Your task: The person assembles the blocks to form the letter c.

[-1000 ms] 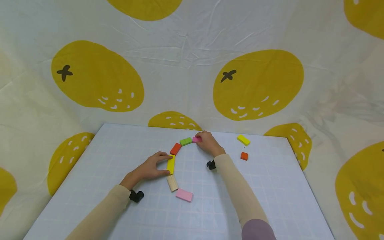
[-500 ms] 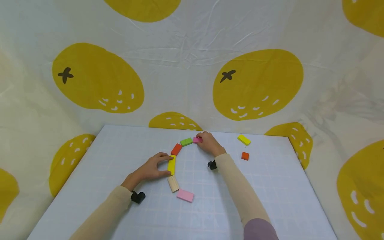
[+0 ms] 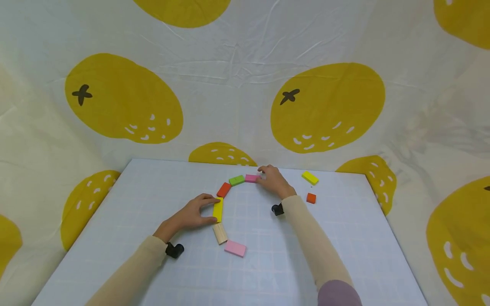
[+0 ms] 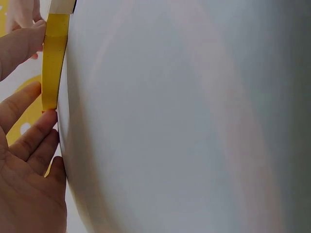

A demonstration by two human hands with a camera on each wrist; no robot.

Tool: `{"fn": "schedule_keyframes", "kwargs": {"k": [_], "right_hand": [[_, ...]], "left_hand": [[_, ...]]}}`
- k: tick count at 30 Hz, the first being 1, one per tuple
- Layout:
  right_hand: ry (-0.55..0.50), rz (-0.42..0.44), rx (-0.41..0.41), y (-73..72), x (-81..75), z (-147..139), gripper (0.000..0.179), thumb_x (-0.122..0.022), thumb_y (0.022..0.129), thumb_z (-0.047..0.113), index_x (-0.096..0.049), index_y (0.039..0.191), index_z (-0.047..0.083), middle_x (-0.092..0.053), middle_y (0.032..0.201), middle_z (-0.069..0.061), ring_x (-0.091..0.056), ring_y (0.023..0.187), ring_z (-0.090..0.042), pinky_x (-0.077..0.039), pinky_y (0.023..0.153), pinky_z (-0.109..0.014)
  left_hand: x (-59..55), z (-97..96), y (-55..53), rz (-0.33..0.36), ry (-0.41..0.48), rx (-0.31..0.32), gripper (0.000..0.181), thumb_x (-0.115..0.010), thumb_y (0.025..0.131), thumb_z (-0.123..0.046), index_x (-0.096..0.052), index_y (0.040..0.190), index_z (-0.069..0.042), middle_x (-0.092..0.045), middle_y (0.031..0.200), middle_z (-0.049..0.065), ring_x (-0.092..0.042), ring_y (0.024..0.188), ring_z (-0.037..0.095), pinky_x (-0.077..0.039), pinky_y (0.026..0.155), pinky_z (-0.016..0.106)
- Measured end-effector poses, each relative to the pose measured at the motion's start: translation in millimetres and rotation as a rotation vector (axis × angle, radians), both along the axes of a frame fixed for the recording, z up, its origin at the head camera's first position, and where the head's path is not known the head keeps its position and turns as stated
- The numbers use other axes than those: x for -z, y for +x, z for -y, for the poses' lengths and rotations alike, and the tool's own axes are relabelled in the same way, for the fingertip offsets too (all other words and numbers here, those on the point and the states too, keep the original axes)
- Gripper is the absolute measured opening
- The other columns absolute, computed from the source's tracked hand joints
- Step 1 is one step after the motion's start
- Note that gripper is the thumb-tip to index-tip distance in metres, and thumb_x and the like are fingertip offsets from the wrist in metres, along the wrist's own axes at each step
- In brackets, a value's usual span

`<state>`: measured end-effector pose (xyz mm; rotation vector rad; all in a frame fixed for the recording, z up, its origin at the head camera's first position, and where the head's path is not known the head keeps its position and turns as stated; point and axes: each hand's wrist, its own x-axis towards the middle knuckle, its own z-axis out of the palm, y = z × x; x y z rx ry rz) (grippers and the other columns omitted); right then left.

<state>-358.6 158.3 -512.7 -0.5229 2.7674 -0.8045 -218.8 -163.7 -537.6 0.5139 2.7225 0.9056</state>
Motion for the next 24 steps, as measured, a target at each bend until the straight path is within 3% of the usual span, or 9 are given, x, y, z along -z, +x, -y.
{"fn": "schedule_keyframes", "kwargs": {"k": [6,15,24], "right_hand": [[0.012,0.011,0.046,1.7,-0.5,-28.0,0.044,-0.064,0.101,0.027,-0.059,0.139,0.005,-0.057,0.134,-0.019,-0.051,0.126,-0.036,-0.045,0.113,-0.054],[0.021,-0.072,0.142,-4.1,4.3,-83.3,0.043,-0.062,0.102,0.027,-0.060,0.136,0.001,-0.057,0.134,-0.023,-0.051,0.125,-0.041,-0.042,0.113,-0.058],[0.016,-0.130,0.229,9.6,4.0,-125.2,0.046,-0.059,0.101,0.024,-0.059,0.137,-0.004,-0.055,0.133,-0.031,-0.050,0.123,-0.047,-0.041,0.111,-0.063]], "left_hand": [[-0.7,0.0,1.0,-0.007,0.025,0.010,0.064,-0.079,0.089,-0.044,-0.059,0.146,-0.024,-0.050,0.150,0.010,-0.049,0.136,0.031,-0.043,0.116,0.054],[0.1,-1.1,-0.6,-0.005,0.007,-0.004,0.065,-0.079,0.088,-0.046,-0.058,0.147,-0.025,-0.050,0.150,0.009,-0.049,0.136,0.030,-0.043,0.115,0.054],[-2.0,-1.2,1.7,0.005,0.027,-0.014,0.064,-0.080,0.088,-0.045,-0.060,0.146,-0.025,-0.050,0.149,0.009,-0.049,0.135,0.030,-0.043,0.115,0.054]]}}
